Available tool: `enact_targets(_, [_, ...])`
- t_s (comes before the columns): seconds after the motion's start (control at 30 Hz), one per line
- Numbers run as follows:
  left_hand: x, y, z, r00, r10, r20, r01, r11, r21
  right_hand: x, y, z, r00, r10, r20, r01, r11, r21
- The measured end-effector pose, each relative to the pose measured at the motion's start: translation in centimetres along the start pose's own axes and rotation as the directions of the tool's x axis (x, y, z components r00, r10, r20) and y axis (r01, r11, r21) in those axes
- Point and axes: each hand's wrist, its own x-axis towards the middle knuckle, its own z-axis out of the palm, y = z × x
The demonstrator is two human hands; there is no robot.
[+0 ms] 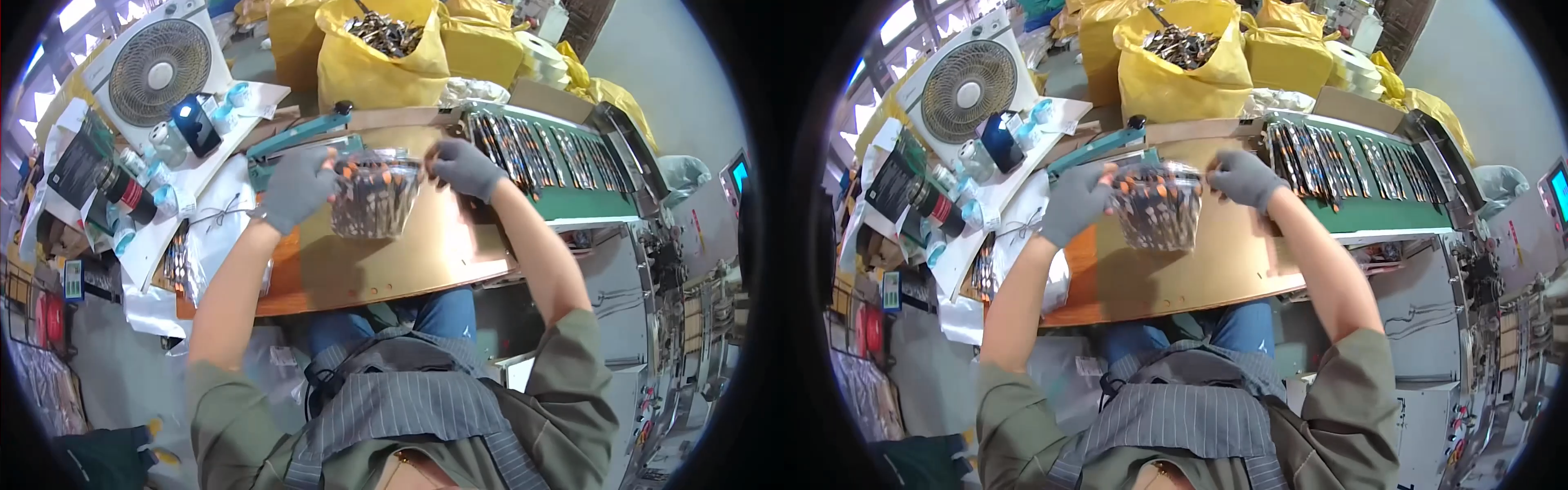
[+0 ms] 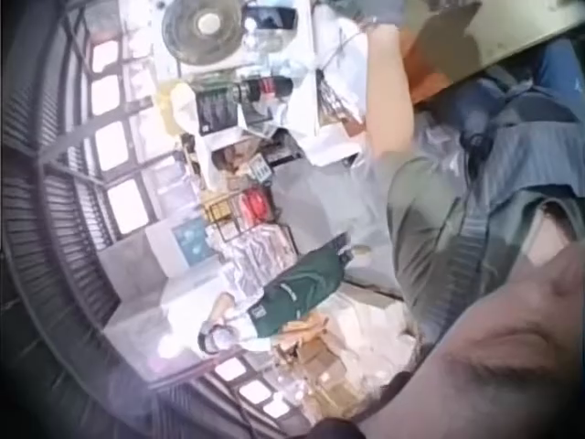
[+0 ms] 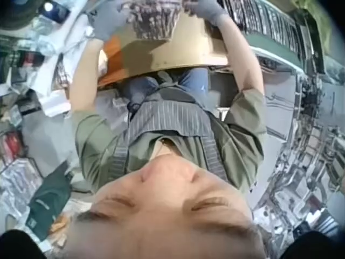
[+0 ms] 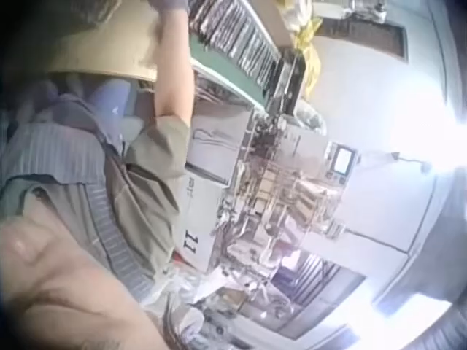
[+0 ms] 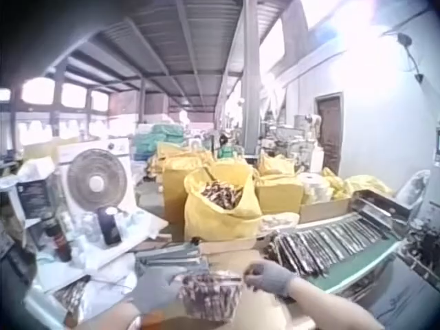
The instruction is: Organizing and placing small metal components into plastic bags at an industrial workstation.
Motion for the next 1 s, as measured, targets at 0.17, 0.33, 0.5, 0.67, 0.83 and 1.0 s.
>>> enact_targets(0.17, [-2.2, 3.3, -0.9, 0.959, -0.278, 0.056, 0.280, 0.898, -0.338, -1.9, -5.5, -0.8, 0.848, -0.479, -0.226, 0.407, 0.863, -0.300])
enact_targets(0.33, [-2.7, 6.6, -1.6, 0.992, -0.117, 0.046, 0.125, 0.949, -0.291, -1.2, -3.0, 5.8, 0.763, -0.645, 0.029, 0.630, 0.733, -0.257])
enact_targets(0.5, [-1.9, 0.4, -0.5, 0.908, 0.057, -0.415, -0.142, 0.974, -0.176, 2.6, -2.6, 8.7, 0.878, -0.475, -0.053, 0.472, 0.880, -0.056])
enact_targets(0.67, [-4.3, -12.3, 5.7, 0.780, -0.594, 0.193, 0.571, 0.553, -0.607, 14.0, 2.8, 13.4, 0.858, -0.502, -0.109, 0.401, 0.787, -0.468])
enact_targets(0.83, [-2.3, -17.1, 7.4, 0.638, -0.740, 0.214, 0.620, 0.328, -0.713, 23.4, 2.1, 13.6, 0.752, -0.431, -0.498, 0.249, 0.886, -0.391])
enact_targets(1.0, [1.5, -20.2, 3.7, 0.599, -0.793, 0.110, 0.525, 0.286, -0.802, 23.7, -4.0, 13.6, 0.842, -0.441, -0.309, 0.296, 0.858, -0.419])
